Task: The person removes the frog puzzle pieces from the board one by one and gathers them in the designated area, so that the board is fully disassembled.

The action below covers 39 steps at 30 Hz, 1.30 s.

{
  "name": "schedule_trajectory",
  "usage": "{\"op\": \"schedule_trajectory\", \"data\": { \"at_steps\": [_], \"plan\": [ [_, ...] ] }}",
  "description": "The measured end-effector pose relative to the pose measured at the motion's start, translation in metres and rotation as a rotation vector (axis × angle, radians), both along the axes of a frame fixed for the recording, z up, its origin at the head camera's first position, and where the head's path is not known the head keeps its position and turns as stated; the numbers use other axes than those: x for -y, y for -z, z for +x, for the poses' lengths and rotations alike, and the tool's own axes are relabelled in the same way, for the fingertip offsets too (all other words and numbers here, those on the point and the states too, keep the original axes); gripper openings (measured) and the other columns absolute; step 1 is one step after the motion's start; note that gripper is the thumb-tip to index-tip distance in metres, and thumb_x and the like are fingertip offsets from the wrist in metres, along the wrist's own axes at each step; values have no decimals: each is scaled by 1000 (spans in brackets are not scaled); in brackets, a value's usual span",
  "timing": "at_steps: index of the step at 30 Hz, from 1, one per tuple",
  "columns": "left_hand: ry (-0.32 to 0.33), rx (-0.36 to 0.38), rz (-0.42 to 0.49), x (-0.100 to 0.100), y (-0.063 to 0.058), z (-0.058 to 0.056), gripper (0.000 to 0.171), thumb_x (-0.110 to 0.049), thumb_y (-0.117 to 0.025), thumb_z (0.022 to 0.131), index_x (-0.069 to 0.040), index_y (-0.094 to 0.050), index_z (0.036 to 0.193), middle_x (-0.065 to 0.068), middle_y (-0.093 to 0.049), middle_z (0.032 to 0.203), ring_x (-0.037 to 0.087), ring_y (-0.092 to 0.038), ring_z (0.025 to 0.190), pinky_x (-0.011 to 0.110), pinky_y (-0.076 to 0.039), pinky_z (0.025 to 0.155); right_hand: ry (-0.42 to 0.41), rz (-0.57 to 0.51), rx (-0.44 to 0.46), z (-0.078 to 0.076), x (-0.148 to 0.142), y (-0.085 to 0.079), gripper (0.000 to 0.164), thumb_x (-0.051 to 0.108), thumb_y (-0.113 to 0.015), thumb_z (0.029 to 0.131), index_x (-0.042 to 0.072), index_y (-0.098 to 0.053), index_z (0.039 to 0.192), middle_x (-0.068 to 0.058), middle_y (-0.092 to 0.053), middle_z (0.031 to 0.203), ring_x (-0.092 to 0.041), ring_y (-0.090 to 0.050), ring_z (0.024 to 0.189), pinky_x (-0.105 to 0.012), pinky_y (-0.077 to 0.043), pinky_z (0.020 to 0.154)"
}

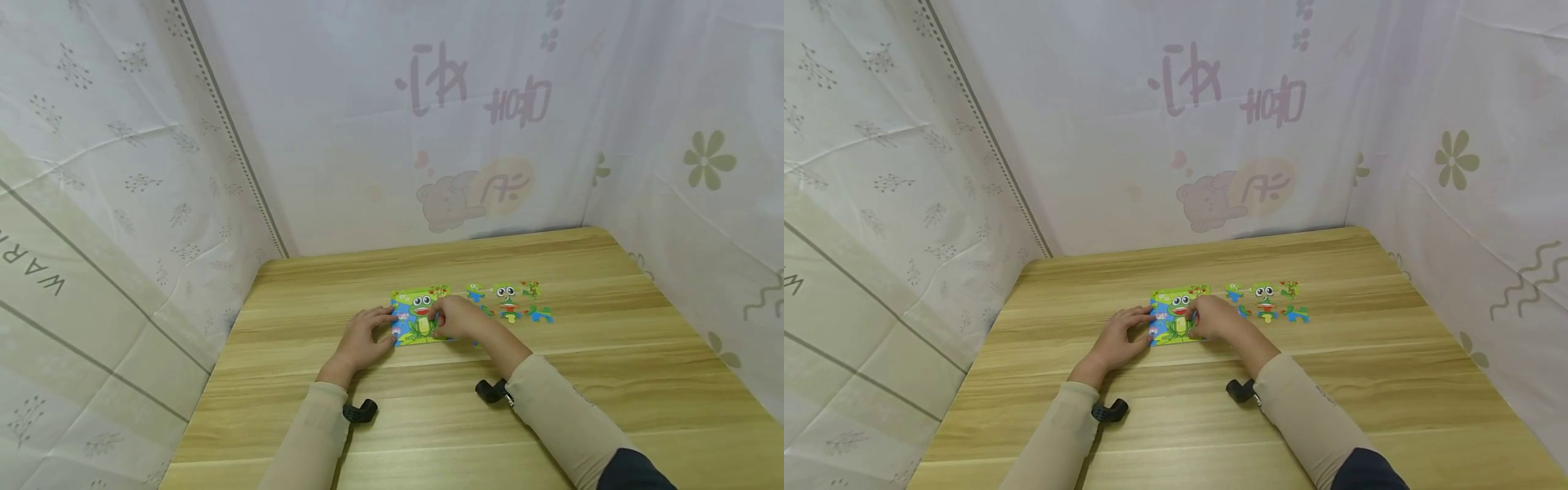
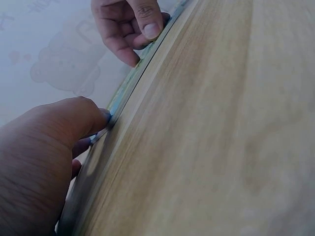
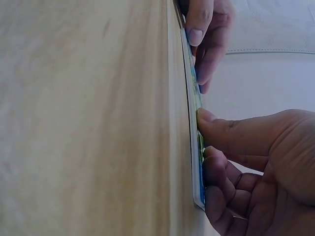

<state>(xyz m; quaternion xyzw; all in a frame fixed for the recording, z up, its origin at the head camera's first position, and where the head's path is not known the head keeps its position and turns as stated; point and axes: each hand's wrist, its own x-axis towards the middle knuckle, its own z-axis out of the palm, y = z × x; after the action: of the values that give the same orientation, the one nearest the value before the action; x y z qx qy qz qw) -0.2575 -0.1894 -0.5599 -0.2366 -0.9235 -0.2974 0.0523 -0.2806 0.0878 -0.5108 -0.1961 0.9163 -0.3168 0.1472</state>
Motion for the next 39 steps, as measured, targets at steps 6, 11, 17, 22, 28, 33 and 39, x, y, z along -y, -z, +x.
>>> {"op": "schedule_trajectory", "data": {
  "at_steps": [6,11,17,22,28,33,39],
  "plan": [
    [2,0,5,0,0,0,42,-28,-75,97,-16,-70,138,-2,-52,157,25,-41,149,51,-20,128,-17,2,5,-1,-1,1,28,17,-87,88,14,-72,111,-2,-60,83,-17,-54,70,-30,-47,62],
    [-2,2,1,0,1,0,43,-29,-75,97,-17,-70,138,-3,-52,157,24,-41,149,50,-20,128,-25,3,-3,-2,-1,1,27,17,-88,87,15,-70,108,-1,-61,88,-18,-56,77,-32,-51,68],
    [-4,3,-2,0,1,0,43,-29,-75,98,-17,-70,138,-2,-52,158,24,-41,150,50,-20,128,-15,7,-14,-1,-1,1,32,18,-89,86,16,-67,109,0,-63,95,-18,-59,84,-34,-55,75],
    [3,-1,-10,0,0,0,43,-29,-74,98,-16,-69,139,-1,-51,158,24,-41,149,50,-20,128,-15,-5,-22,-3,-2,3,32,16,-89,87,17,-66,108,1,-62,89,-18,-58,79,-33,-53,72],
    [16,-12,-5,0,0,-1,43,-29,-75,98,-16,-69,139,0,-52,157,26,-42,149,52,-21,128,-33,-11,-33,-6,-4,6,28,15,-86,90,16,-66,110,1,-61,86,-17,-58,76,-32,-52,69],
    [16,-13,-3,1,0,-1,43,-30,-75,98,-17,-69,139,-2,-52,157,24,-42,149,51,-21,128,-43,-18,-50,-6,-7,7,26,12,-84,90,14,-67,110,1,-61,84,-17,-57,73,-33,-51,69],
    [13,-11,0,1,1,-1,43,-29,-75,98,-17,-70,138,-2,-53,157,24,-42,149,51,-21,128,-58,-6,-70,-4,-7,7,27,12,-82,92,11,-69,116,2,-61,82,-15,-56,70,-32,-50,67]
  ]
}}
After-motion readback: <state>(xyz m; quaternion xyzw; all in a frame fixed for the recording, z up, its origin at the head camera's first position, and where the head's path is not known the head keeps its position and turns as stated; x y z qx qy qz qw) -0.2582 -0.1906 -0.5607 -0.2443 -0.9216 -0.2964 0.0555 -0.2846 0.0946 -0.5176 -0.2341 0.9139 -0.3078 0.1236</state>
